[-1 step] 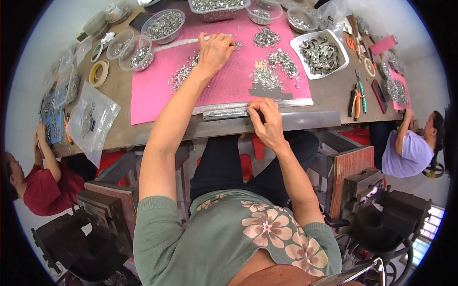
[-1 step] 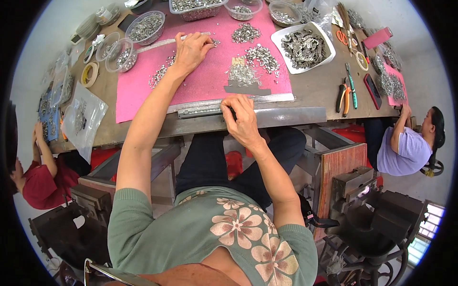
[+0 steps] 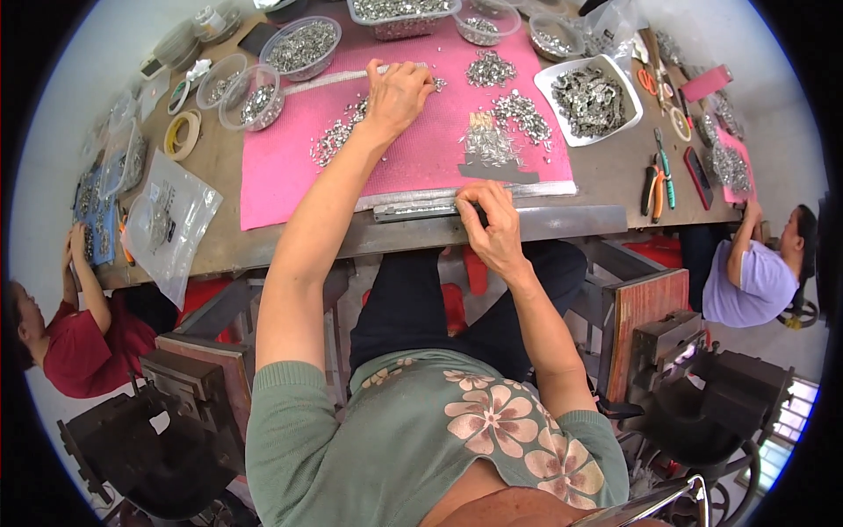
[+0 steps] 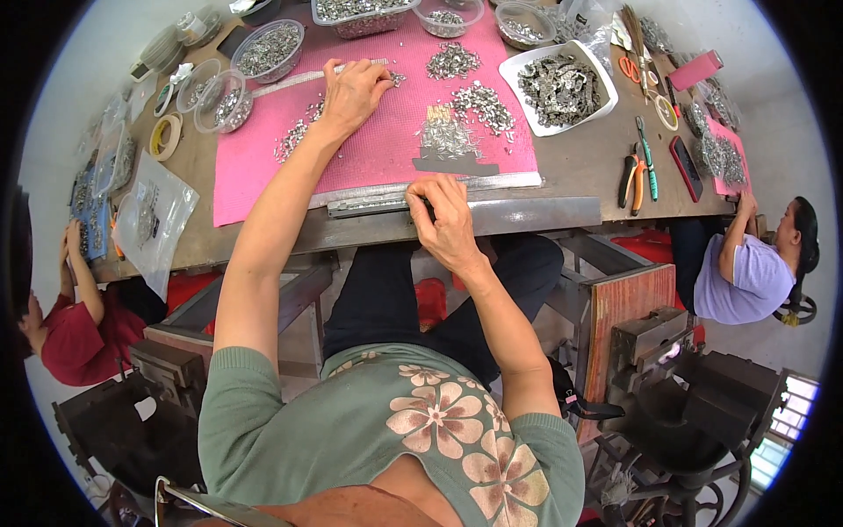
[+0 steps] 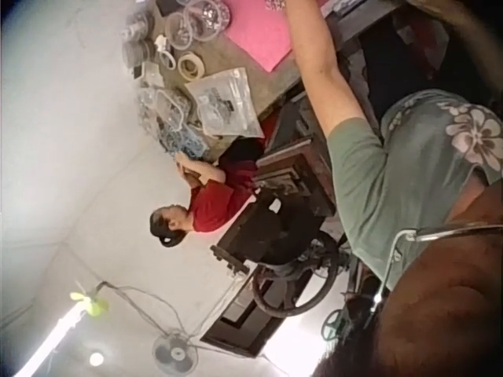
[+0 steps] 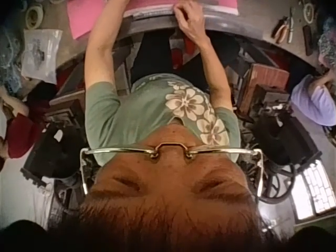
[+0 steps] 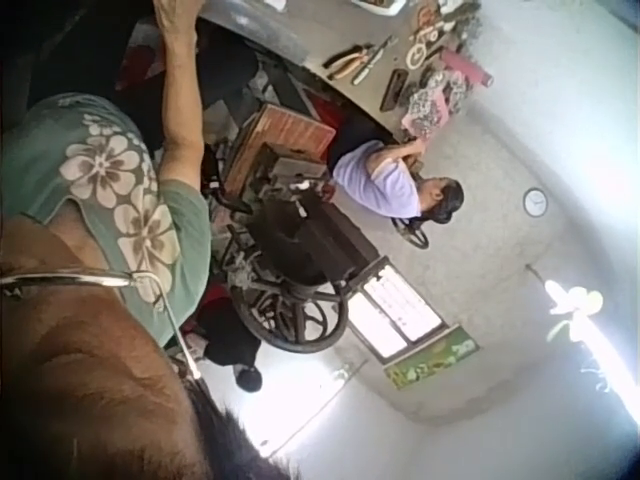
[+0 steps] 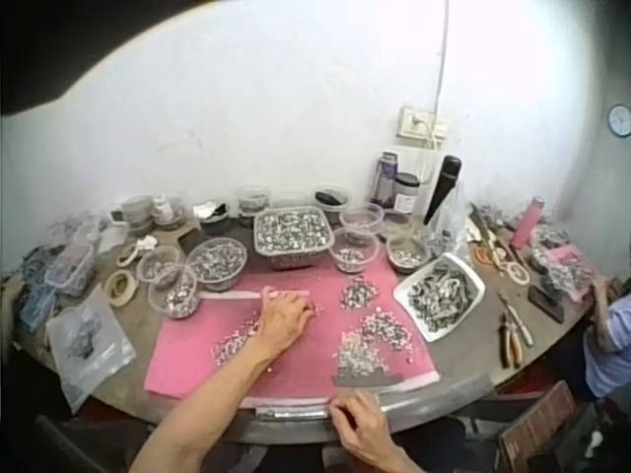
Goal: The person operates a manual press briefly, then sorts small decorative metal components by hand into a guide on a workbench.
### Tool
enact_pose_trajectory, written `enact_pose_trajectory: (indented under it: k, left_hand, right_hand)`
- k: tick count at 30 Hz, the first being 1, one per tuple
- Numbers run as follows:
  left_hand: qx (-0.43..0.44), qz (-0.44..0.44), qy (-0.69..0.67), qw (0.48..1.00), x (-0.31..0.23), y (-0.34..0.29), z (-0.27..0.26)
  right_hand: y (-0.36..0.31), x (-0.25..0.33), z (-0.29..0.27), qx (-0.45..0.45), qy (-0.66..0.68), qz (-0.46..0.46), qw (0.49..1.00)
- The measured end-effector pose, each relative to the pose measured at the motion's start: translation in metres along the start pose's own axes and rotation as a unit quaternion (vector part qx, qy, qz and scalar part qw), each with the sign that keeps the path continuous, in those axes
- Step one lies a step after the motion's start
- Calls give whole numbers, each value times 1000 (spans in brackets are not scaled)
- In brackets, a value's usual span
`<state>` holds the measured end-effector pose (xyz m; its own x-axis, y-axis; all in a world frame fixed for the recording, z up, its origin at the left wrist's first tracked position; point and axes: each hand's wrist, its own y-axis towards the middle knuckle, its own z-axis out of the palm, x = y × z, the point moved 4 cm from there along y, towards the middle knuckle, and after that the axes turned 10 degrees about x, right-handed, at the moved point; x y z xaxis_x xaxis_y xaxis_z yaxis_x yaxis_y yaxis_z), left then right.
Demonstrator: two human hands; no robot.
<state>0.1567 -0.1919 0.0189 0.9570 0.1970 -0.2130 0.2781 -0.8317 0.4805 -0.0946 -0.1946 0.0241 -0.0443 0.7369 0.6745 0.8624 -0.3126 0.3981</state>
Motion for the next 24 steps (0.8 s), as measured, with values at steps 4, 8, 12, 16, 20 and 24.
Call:
enact_pose_trajectory:
  k: [4, 8, 12, 16, 20, 24]
  left_hand:
    - [-6, -4, 48, 999, 6, -1, 8]
    - [-22, -2, 44, 999, 5, -2, 5]
    - [-8, 6, -29, 1000, -15, -14, -14]
    - [87, 17, -86, 992, -44, -54, -34]
    - [96, 12, -113, 989, -60, -77, -38]
    - [81, -7, -127, 989, -57, -79, -33]
  right_hand:
    - [-2, 3, 2, -18, -28, -19, 999]
    - [-2, 6, 3, -33, -35, -37, 998]
    - [-4, 4, -1, -39, -54, -45, 997]
    - [5, 5, -16, -30, -67, -28, 997]
    - [26, -20, -26, -54, -139, 14, 989]
    - [43, -37, -22, -43, -208, 9, 977]
